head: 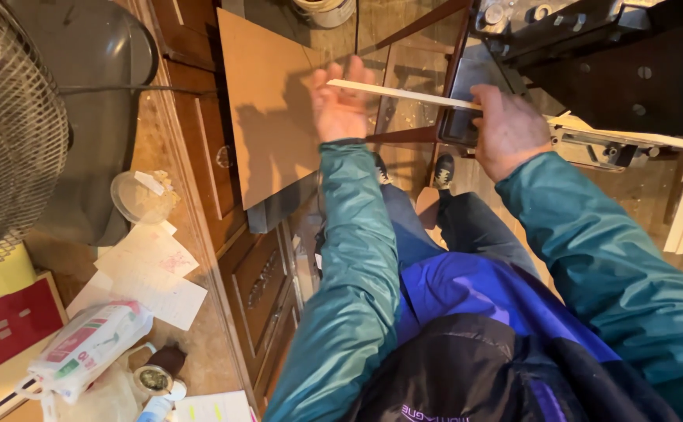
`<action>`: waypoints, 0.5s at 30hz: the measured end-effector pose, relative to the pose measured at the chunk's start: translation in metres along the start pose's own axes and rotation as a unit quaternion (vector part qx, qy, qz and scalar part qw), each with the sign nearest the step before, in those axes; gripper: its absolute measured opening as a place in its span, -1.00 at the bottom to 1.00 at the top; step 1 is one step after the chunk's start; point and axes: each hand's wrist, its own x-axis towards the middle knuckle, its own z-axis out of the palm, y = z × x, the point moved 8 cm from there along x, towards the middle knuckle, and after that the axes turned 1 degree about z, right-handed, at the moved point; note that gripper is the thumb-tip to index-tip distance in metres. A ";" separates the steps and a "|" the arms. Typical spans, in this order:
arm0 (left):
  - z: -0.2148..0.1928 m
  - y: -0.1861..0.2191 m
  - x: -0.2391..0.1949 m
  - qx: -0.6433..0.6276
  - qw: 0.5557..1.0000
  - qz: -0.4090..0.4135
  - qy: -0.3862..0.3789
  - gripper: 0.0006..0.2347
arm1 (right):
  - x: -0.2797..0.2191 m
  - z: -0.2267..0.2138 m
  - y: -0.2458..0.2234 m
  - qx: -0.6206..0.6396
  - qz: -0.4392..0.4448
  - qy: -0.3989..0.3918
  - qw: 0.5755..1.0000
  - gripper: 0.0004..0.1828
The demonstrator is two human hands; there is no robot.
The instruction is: Cutting wooden molding strips to specific lengths and angles using a manual miter trimmer.
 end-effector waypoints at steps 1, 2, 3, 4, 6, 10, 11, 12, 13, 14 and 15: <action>0.026 0.019 -0.002 0.002 1.000 -0.001 0.000 -0.80 | -0.001 0.001 -0.001 0.002 0.001 0.000 1.000 -0.56; 0.053 0.050 -0.001 0.005 0.996 0.094 0.001 -0.75 | 0.000 0.001 0.002 -0.004 0.015 0.001 1.000 -0.54; 0.081 0.080 -0.002 0.008 0.982 0.188 0.002 -0.68 | 0.002 0.000 0.005 -0.010 0.029 0.002 1.000 -0.53; 0.090 0.084 -0.007 0.005 0.983 0.183 0.000 -0.68 | 0.002 0.002 0.009 -0.012 0.034 0.005 0.999 -0.53; 0.135 0.078 -0.022 -0.031 0.980 0.052 -0.188 -0.87 | -0.001 0.005 0.012 0.023 0.022 0.028 0.999 -0.47; 0.259 -0.021 -0.035 0.565 0.766 -0.094 -0.292 -0.84 | 0.001 0.006 0.013 0.042 0.028 0.019 0.999 -0.37; 0.261 -0.046 -0.036 0.707 0.626 -0.024 -0.328 -0.81 | 0.002 0.006 0.013 0.039 0.040 0.007 0.998 -0.33; 0.263 -0.072 -0.038 0.816 0.457 0.046 -0.351 -0.79 | 0.002 0.006 0.014 0.037 0.053 -0.004 0.998 -0.30; 0.255 -0.079 -0.036 0.816 0.455 0.045 -0.352 -0.79 | 0.003 0.003 0.011 0.039 0.054 -0.004 0.998 -0.30; 0.235 -0.096 -0.030 0.833 0.428 -0.039 -0.348 -0.84 | 0.008 -0.002 0.010 0.058 0.051 0.008 0.997 -0.18; 0.214 -0.112 -0.025 0.843 0.396 -0.123 -0.342 -0.87 | 0.013 -0.007 0.010 0.076 0.047 0.021 0.996 -0.06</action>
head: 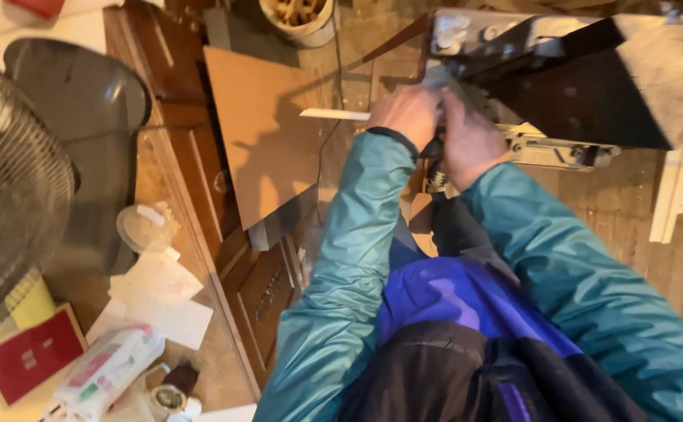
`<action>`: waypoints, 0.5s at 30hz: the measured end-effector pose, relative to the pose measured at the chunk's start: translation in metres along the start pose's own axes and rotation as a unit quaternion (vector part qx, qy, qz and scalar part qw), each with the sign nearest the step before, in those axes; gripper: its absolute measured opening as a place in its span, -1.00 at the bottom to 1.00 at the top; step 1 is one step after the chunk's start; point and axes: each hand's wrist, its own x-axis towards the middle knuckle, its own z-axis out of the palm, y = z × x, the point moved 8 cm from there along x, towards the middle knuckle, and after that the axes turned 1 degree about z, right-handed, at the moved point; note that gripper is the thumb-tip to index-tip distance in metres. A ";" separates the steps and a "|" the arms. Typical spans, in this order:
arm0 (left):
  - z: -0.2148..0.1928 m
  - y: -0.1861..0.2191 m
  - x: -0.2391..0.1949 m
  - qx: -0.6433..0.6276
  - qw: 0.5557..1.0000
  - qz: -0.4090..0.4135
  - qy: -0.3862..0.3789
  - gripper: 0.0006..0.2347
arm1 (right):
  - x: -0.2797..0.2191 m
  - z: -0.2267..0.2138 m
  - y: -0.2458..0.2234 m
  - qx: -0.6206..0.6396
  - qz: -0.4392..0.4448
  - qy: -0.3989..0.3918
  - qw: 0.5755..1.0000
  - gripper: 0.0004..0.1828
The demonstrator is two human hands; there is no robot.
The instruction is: Cutting wooden molding strips to specific lengths and angles using a manual miter trimmer.
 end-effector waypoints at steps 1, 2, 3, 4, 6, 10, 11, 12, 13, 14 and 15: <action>0.004 -0.002 0.001 -0.003 1.000 0.003 -0.007 -0.87 | -0.006 0.006 0.007 -0.001 0.008 -0.001 1.000 -0.06; 0.009 -0.003 0.003 0.018 1.000 0.012 -0.008 -0.85 | -0.012 0.013 0.015 -0.009 0.018 -0.006 1.000 -0.16; 0.011 -0.006 0.007 0.041 0.999 0.021 -0.007 -0.81 | -0.015 0.021 0.023 -0.017 0.026 -0.009 0.999 -0.26; 0.015 -0.007 0.006 0.041 0.999 0.025 -0.012 -0.81 | -0.016 0.022 0.025 -0.017 0.032 -0.008 0.999 -0.26; 0.019 -0.013 0.011 0.014 0.999 0.021 -0.043 -0.83 | -0.008 0.024 0.026 0.000 0.025 -0.010 1.000 -0.30; 0.031 -0.026 0.016 -0.066 0.994 -0.019 -0.083 -0.86 | -0.032 0.009 0.021 -0.004 0.073 -0.030 0.997 -0.38; 0.032 -0.027 0.018 -0.082 0.992 -0.024 -0.089 -0.87 | -0.040 -0.008 0.007 -0.007 0.012 0.022 1.000 -0.38; 0.034 -0.029 0.020 -0.098 0.990 -0.030 -0.095 -0.88 | -0.051 -0.025 -0.007 -0.011 -0.049 0.073 0.996 -0.38; 0.031 -0.028 0.020 -0.097 0.990 -0.031 -0.094 -0.88 | -0.068 -0.041 -0.004 -0.009 -0.050 0.073 0.996 -0.38; 0.032 -0.029 0.019 -0.115 0.986 -0.049 -0.114 -0.88 | -0.085 -0.058 -0.003 0.024 -0.066 0.085 0.994 -0.42; 0.033 -0.030 0.017 -0.133 0.980 -0.066 -0.136 -0.88 | -0.104 -0.075 -0.001 0.057 -0.080 0.096 0.991 -0.46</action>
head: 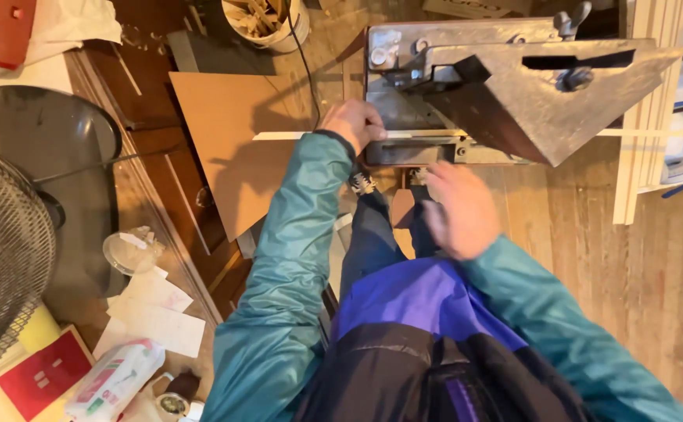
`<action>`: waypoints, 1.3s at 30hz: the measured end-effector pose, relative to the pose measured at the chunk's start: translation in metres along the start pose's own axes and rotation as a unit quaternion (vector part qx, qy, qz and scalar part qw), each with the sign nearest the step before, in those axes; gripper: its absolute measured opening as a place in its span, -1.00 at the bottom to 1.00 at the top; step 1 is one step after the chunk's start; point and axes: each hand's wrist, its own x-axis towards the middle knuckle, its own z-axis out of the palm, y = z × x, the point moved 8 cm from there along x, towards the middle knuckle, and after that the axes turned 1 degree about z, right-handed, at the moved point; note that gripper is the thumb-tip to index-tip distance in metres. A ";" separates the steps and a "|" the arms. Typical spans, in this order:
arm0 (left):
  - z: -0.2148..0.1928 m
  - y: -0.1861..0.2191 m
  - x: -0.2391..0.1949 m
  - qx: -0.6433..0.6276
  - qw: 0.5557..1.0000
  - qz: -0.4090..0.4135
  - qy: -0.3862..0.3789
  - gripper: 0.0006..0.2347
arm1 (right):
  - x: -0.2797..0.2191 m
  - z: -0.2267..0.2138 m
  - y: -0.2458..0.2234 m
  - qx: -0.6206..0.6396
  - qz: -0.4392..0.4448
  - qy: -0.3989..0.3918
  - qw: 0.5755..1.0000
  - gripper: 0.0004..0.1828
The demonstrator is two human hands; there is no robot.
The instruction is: Cutting wooden molding strips to specific lengths and angles using a manual miter trimmer.
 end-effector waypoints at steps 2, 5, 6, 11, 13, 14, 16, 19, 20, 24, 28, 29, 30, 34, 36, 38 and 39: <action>-0.003 0.003 -0.003 0.000 1.000 0.008 0.007 -0.87 | -0.033 -0.025 0.040 -0.029 0.040 0.030 0.998 -0.50; 0.001 0.013 -0.003 0.003 1.000 0.012 0.006 -0.87 | -0.068 -0.060 0.096 -0.089 0.107 0.069 0.988 -0.59; -0.001 0.016 -0.001 0.010 1.000 0.009 0.007 -0.88 | -0.073 -0.070 0.115 -0.115 0.127 0.083 0.982 -0.63; 0.026 0.023 0.015 0.038 0.999 -0.003 -0.010 -0.86 | -0.048 -0.068 0.165 -0.122 0.132 0.078 0.981 -0.67; 0.029 0.028 0.016 0.038 0.999 0.002 -0.007 -0.85 | -0.039 -0.064 0.179 -0.118 0.127 0.068 0.982 -0.66; 0.028 0.028 0.015 0.037 0.999 -0.001 -0.004 -0.85 | -0.033 -0.063 0.179 -0.113 0.108 0.066 0.986 -0.68; 0.026 0.032 0.016 0.036 0.999 -0.006 -0.002 -0.85 | -0.023 -0.062 0.180 -0.105 0.088 0.063 0.989 -0.68; 0.027 0.040 0.012 0.030 0.999 0.002 -0.022 -0.85 | -0.020 -0.059 0.183 -0.087 0.076 0.073 0.991 -0.68; 0.025 0.043 0.012 0.031 0.999 0.004 -0.014 -0.85 | -0.022 -0.057 0.187 -0.091 0.073 0.088 0.989 -0.69; 0.026 0.044 0.014 0.036 0.999 0.015 0.001 -0.85 | -0.020 -0.048 0.196 -0.131 0.069 0.108 0.983 -0.70; 0.024 0.043 0.014 0.034 0.999 0.014 -0.001 -0.85 | -0.026 -0.037 0.203 -0.145 0.082 0.112 0.980 -0.70; 0.024 0.043 0.013 0.031 0.999 0.019 -0.010 -0.85 | -0.028 -0.036 0.205 -0.122 0.084 0.127 0.981 -0.71; 0.026 0.046 0.018 0.027 0.999 0.029 -0.022 -0.85 | -0.033 -0.038 0.209 -0.104 0.089 0.145 0.980 -0.73; 0.031 0.043 0.016 0.023 0.999 0.007 -0.030 -0.85 | -0.041 -0.037 0.219 -0.040 0.128 0.176 0.975 -0.77; 0.033 0.044 0.019 0.002 1.000 -0.002 -0.028 -0.86 | -0.047 -0.035 0.227 -0.024 0.169 0.197 0.965 -0.80; 0.035 0.046 0.022 0.010 0.999 0.017 -0.027 -0.86 | -0.049 -0.031 0.238 -0.055 0.175 0.194 0.964 -0.81; 0.037 0.048 0.023 0.017 0.999 0.034 -0.027 -0.86 | -0.050 -0.029 0.243 -0.085 0.180 0.189 0.962 -0.81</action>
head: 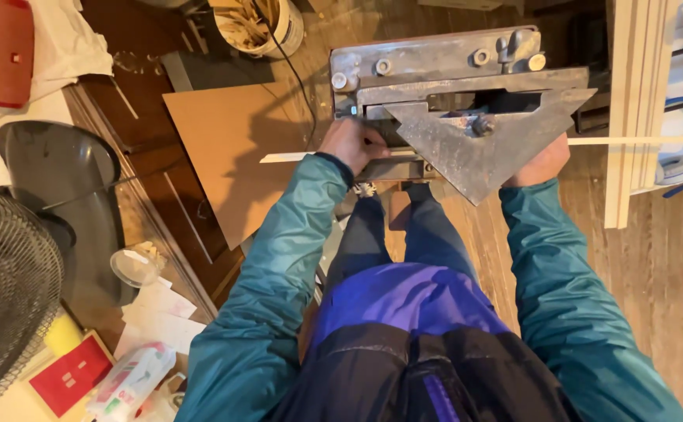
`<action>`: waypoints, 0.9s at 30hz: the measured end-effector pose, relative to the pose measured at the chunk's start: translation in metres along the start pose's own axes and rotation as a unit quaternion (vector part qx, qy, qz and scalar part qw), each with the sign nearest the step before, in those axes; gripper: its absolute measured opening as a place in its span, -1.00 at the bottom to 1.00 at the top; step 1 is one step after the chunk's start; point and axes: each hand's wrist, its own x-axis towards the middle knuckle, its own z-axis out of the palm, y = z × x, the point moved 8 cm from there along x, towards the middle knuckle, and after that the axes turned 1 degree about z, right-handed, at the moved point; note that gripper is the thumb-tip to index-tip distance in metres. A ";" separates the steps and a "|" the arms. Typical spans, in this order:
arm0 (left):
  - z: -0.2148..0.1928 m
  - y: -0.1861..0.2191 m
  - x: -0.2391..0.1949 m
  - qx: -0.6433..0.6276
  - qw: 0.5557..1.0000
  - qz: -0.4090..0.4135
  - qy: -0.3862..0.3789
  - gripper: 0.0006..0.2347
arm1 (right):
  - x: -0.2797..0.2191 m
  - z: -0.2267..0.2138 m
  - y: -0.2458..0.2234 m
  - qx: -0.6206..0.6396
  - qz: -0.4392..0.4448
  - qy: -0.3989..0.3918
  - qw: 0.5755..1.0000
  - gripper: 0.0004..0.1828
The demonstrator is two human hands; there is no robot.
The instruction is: Cutting wooden molding strips to specific lengths and angles using a manual miter trimmer.
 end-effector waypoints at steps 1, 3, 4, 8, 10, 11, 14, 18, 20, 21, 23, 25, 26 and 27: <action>0.001 0.001 0.000 -0.001 1.000 -0.003 0.000 -0.86 | 0.000 0.000 0.000 0.001 0.000 -0.003 1.000 -0.81; 0.002 0.003 -0.001 -0.002 1.000 -0.008 0.012 -0.86 | -0.002 0.001 -0.004 -0.010 -0.034 -0.008 0.999 -0.82; 0.005 0.000 -0.004 -0.003 1.000 -0.011 0.011 -0.86 | -0.005 0.000 -0.005 -0.010 -0.033 -0.011 0.999 -0.82; 0.007 0.005 0.000 0.003 0.999 0.029 0.019 -0.86 | -0.007 0.005 0.007 0.020 -0.032 -0.008 0.999 -0.83; 0.004 0.007 -0.003 0.002 0.999 0.022 0.024 -0.86 | -0.009 0.008 0.005 0.021 -0.026 -0.016 0.999 -0.82; 0.003 0.009 -0.004 0.001 1.000 0.006 0.021 -0.86 | -0.007 0.005 -0.001 0.027 -0.019 -0.019 0.999 -0.83; 0.002 0.014 -0.004 0.010 1.000 0.010 0.024 -0.86 | 0.005 -0.002 -0.008 0.044 -0.002 -0.015 0.999 -0.83; -0.001 0.013 -0.005 0.017 1.000 -0.002 0.020 -0.84 | 0.006 0.002 -0.009 0.080 0.017 -0.009 0.997 -0.80; 0.000 0.010 -0.001 0.021 0.999 0.014 0.020 -0.83 | 0.005 0.006 -0.003 0.087 0.021 -0.001 0.996 -0.78; 0.002 0.006 -0.005 0.023 0.999 0.021 0.020 -0.81 | -0.001 0.009 -0.002 0.099 0.027 -0.003 0.995 -0.76; 0.000 0.008 -0.006 0.025 0.999 0.012 0.016 -0.80 | -0.009 0.017 0.005 0.111 0.035 -0.003 0.993 -0.74; -0.005 0.011 -0.003 0.027 0.999 0.009 0.014 -0.79 | -0.010 0.025 0.019 0.121 0.039 0.001 0.992 -0.72; -0.006 0.011 -0.001 0.029 1.000 -0.001 0.002 -0.79 | -0.010 0.028 0.029 0.131 0.042 0.004 0.990 -0.70; -0.003 0.010 -0.004 0.028 0.999 -0.016 -0.012 -0.79 | -0.015 0.028 0.038 0.140 0.048 0.004 0.989 -0.67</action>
